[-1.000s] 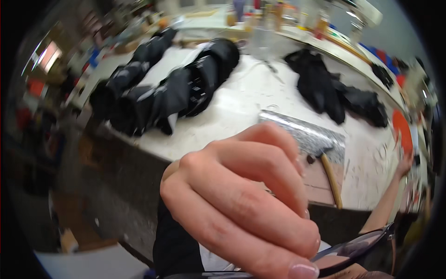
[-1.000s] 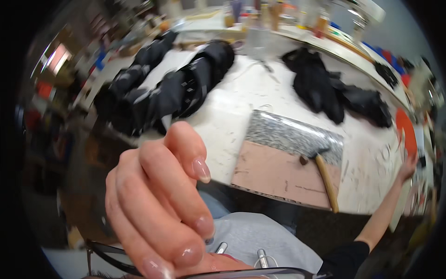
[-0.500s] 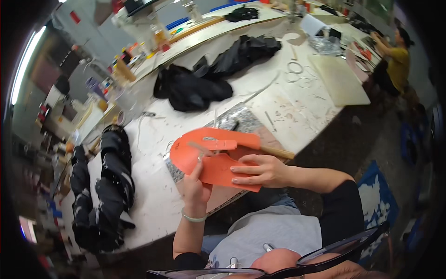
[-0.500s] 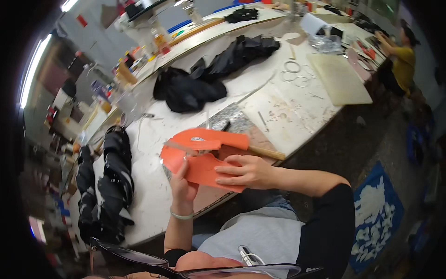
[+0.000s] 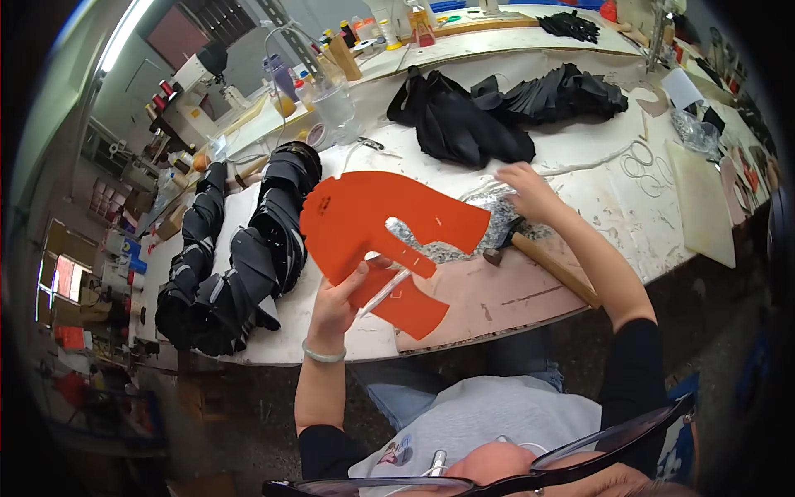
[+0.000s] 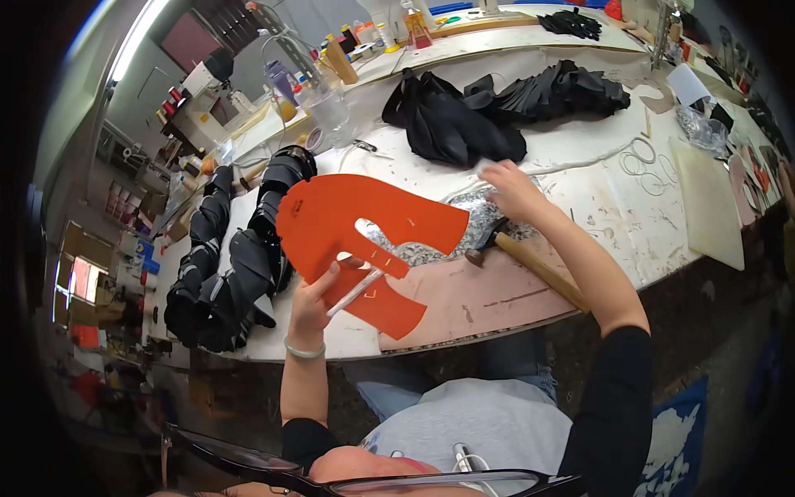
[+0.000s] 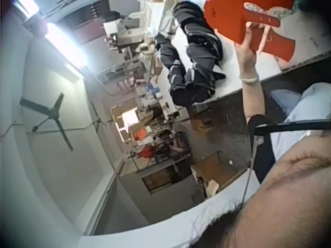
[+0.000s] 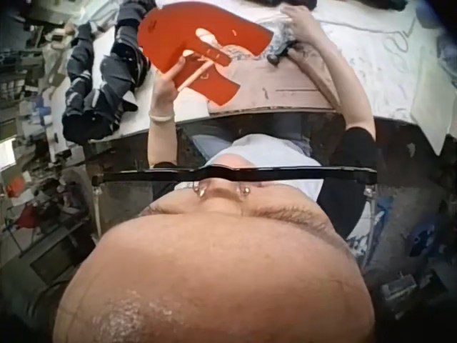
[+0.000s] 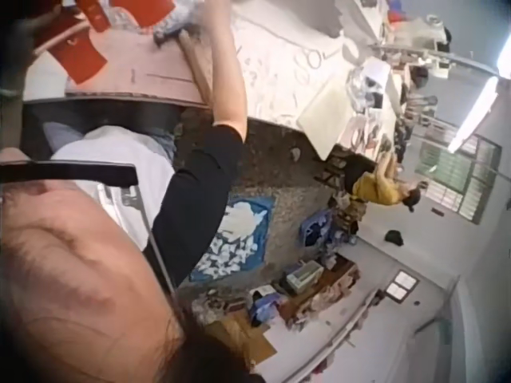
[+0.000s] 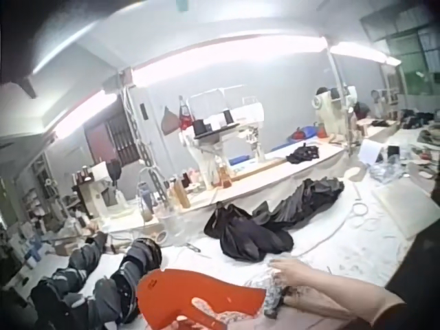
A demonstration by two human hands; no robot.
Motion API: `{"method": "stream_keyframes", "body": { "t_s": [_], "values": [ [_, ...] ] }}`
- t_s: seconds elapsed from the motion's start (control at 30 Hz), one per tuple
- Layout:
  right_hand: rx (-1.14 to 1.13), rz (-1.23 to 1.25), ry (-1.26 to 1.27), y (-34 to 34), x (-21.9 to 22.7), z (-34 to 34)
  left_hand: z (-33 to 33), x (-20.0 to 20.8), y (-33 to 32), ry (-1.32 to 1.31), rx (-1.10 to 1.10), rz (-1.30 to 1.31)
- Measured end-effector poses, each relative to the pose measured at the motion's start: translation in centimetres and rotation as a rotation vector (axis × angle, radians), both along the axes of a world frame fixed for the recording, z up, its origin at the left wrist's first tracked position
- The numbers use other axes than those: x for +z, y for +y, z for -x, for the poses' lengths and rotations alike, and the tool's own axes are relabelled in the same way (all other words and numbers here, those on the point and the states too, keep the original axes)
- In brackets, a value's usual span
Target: The person assembles shoe upper components by fitting straps and panels together by hand and flattening the joints using a hammer. The person then organizes the assembled shoe parts on the workbench and picks up a pattern piece.
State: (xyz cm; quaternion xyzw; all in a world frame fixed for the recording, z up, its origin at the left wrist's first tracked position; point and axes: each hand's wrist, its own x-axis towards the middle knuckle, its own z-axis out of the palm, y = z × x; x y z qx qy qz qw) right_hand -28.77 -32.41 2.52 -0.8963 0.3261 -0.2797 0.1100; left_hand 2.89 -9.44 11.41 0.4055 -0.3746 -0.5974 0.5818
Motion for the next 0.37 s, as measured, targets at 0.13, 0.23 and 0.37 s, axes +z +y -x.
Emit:
{"method": "stream_keyframes", "body": {
  "t_s": [0.13,0.23,0.37],
  "values": [
    [-0.084,-0.152,0.403,-6.6,-2.3,-4.1,-1.5,1.2,0.6,-0.147,-0.009,0.046],
    [0.107,-0.213,0.288,-9.1,-4.4,-5.9,-7.4,2.8,0.8,-0.090,0.163,0.246],
    [0.262,-0.424,0.275,-12.1,-4.9,-5.3,-16.0,6.9,-1.9,-0.044,0.602,0.330]
  ]
}}
